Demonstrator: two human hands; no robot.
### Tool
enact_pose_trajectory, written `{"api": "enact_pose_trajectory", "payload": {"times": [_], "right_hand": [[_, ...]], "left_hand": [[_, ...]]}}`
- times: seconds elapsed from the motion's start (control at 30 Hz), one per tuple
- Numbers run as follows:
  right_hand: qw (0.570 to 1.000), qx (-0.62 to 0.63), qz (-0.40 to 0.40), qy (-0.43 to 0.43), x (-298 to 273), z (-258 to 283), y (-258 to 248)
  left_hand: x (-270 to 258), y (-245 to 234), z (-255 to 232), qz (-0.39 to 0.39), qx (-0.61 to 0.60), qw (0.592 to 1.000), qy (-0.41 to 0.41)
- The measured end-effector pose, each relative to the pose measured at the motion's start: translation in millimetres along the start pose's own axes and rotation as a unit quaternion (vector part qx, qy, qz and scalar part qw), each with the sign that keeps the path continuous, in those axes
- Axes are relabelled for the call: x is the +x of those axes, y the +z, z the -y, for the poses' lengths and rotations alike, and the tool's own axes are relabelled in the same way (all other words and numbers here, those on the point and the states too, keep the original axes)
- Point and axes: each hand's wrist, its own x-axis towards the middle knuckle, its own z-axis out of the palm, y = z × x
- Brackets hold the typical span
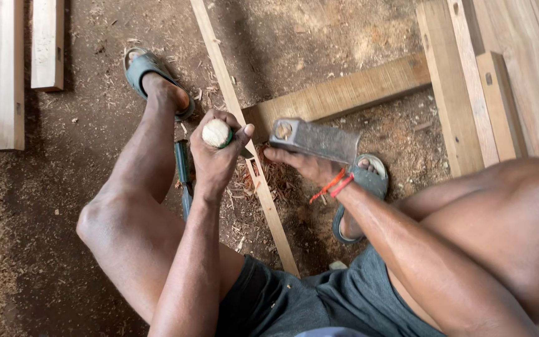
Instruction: The person carves a hole in a wooden plank using a chisel and a hammer. They clear away wood chips from the workspace by hand as they work.
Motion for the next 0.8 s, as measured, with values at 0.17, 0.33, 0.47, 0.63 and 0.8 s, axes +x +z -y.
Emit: {"api": "enact_pose_trajectory", "payload": {"times": [0.17, 0.33, 0.47, 0.63, 0.8], "right_hand": [[0.993, 0.074, -0.007, -0.091, 9.6, 60.5, -23.4], [0.981, 0.056, -0.022, -0.185, 8.5, 101.4, -33.4], [0.969, 0.023, -0.022, -0.243, 2.2, 125.5, -40.9], [0.978, 0.072, 0.008, -0.197, -2.2, 142.5, -43.5], [0.954, -0.024, -0.044, -0.295, -2.1, 143.5, -41.1]], "left_hand": [[0.2, 1.4, -17.2, 0.023, -0.051, 0.995, -0.088], [-0.7, -7.6, -2.9, 0.006, 0.02, 0.999, -0.05], [-4.6, -8.4, 5.7, 0.015, -0.024, 0.999, 0.018], [-5.3, -5.7, 7.8, 0.027, -0.012, 0.999, 0.033], [-6.0, -8.6, 17.5, 0.034, -0.044, 0.998, 0.013]]}}
